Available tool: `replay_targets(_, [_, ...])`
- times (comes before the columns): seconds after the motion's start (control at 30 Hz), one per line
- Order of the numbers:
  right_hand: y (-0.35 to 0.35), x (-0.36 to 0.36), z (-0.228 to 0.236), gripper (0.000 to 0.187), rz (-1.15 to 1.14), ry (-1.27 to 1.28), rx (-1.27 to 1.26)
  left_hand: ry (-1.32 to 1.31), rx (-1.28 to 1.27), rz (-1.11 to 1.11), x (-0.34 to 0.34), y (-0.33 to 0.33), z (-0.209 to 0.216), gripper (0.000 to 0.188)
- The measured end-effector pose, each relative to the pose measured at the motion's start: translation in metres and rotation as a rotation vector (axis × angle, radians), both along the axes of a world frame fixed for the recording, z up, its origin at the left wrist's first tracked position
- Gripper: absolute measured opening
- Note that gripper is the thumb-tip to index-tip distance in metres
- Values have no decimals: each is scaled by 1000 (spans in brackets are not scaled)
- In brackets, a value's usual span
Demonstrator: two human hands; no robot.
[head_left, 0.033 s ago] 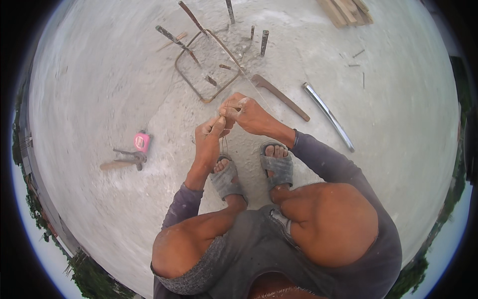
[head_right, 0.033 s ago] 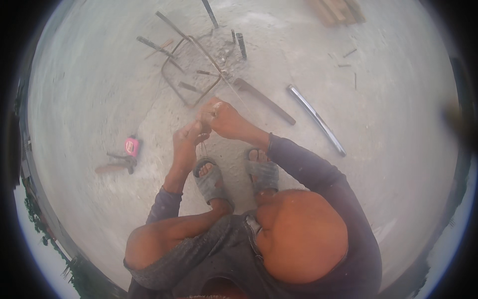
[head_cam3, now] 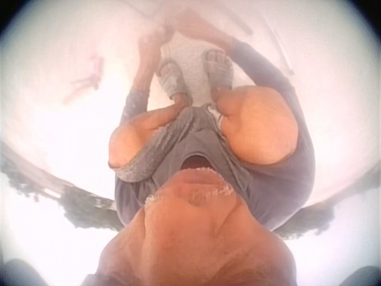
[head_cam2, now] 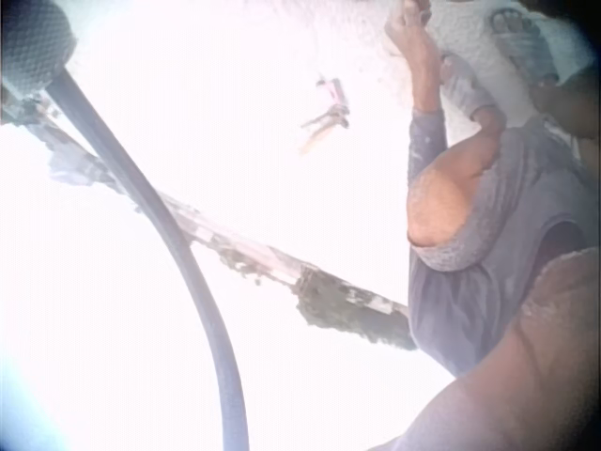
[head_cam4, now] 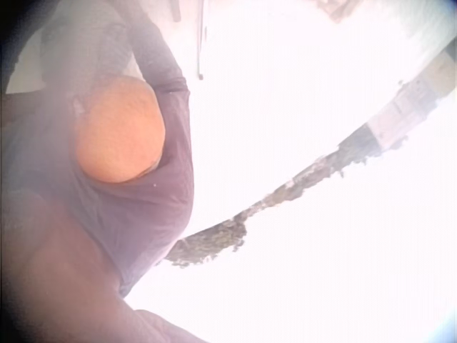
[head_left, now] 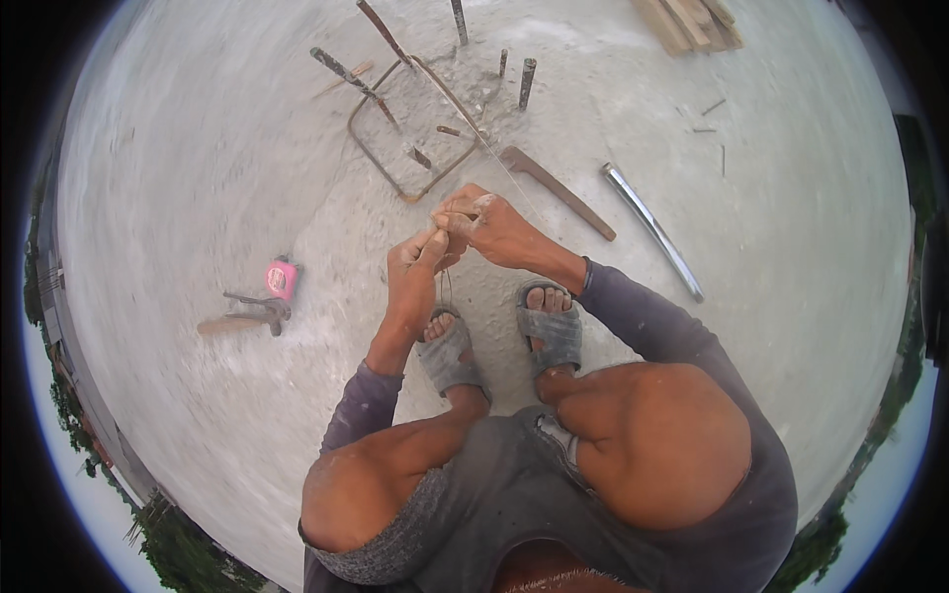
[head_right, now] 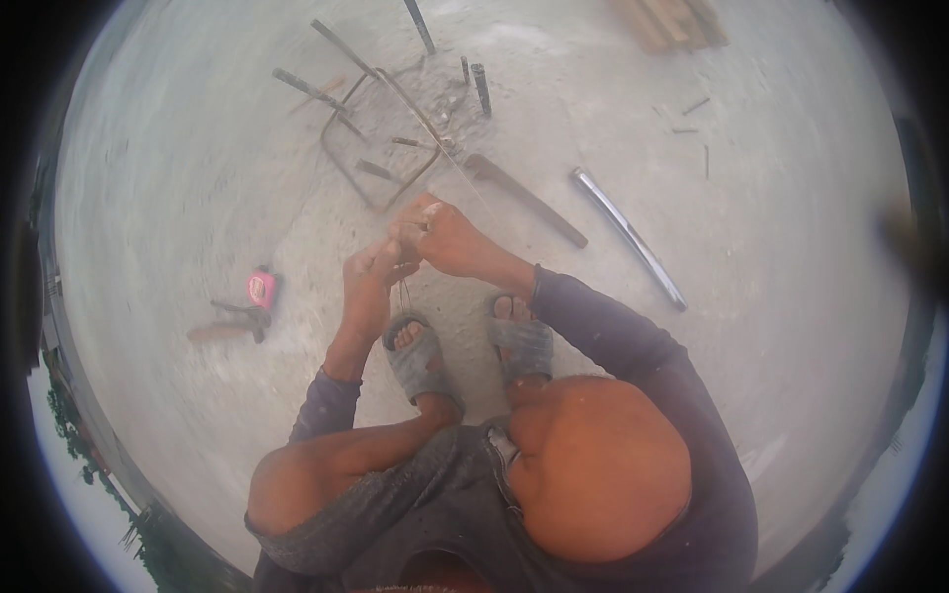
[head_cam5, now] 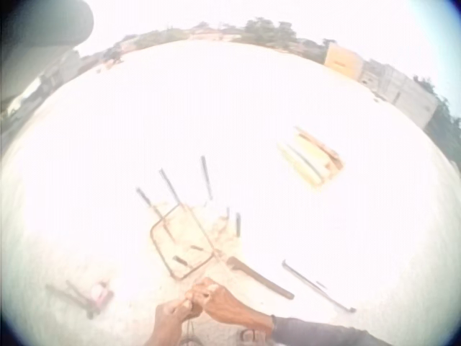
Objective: The person assembles a square metal frame by inserting it into vertical rebar rods, then secures it with wire using pliers. The person removes the frame, places tools down, and repeats the process with another frame.
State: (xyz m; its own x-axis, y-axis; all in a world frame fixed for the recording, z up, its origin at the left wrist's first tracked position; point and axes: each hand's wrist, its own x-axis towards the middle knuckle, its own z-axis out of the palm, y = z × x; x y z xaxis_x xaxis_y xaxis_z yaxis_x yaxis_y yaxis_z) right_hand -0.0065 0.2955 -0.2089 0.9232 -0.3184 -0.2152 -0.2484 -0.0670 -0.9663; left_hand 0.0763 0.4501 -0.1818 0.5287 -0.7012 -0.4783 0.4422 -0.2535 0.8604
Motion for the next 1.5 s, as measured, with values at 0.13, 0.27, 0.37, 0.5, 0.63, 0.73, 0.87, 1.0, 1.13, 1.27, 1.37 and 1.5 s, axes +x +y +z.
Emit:
replay_targets(0.13, [-6, 1, 2, 52, 99, 58, 285, 232, -97, -104, 10, 0, 1, 32])
replay_targets(0.27, [-4, 0, 13, 62, 92, 84, 543, 269, -152, 0, 8, -6, 11, 31])
replay_targets(0.37, [29, -8, 29, 68, -103, -17, 697, -24, -125, 133, 9, -15, 21, 31])
replay_targets(0.5, [42, -19, 37, 52, -106, 26, 610, -188, 88, 74, 16, -16, 28, 33])
replay_targets(0.63, [14, -13, 32, 38, 15, 40, 417, -67, 15, 109, 23, -16, 15, 25])
replay_targets(0.73, [2, -4, 25, 29, -31, 192, 555, -63, -30, 153, 23, -17, 0, 24])
replay_targets(0.87, [-2, -6, 15, 26, -91, 223, 738, 95, -154, 300, 14, -20, -12, 25])
replay_targets(1.0, [5, -10, 10, 28, -82, 124, 643, 20, -108, 371, 7, -24, -16, 26])
replay_targets(1.13, [12, -3, 20, 33, -120, 207, 487, -326, -4, 225, 16, -21, -10, 33])
replay_targets(1.27, [5, -3, 35, 35, 10, 120, 260, -169, -44, 336, 24, -24, -4, 33])
replay_targets(1.37, [-7, -5, 47, 32, 72, 168, 393, -80, -163, 405, 18, -26, 0, 40])
replay_targets(1.5, [-16, 3, 55, 29, 7, 252, 675, -218, -148, 359, 11, -29, 3, 44])
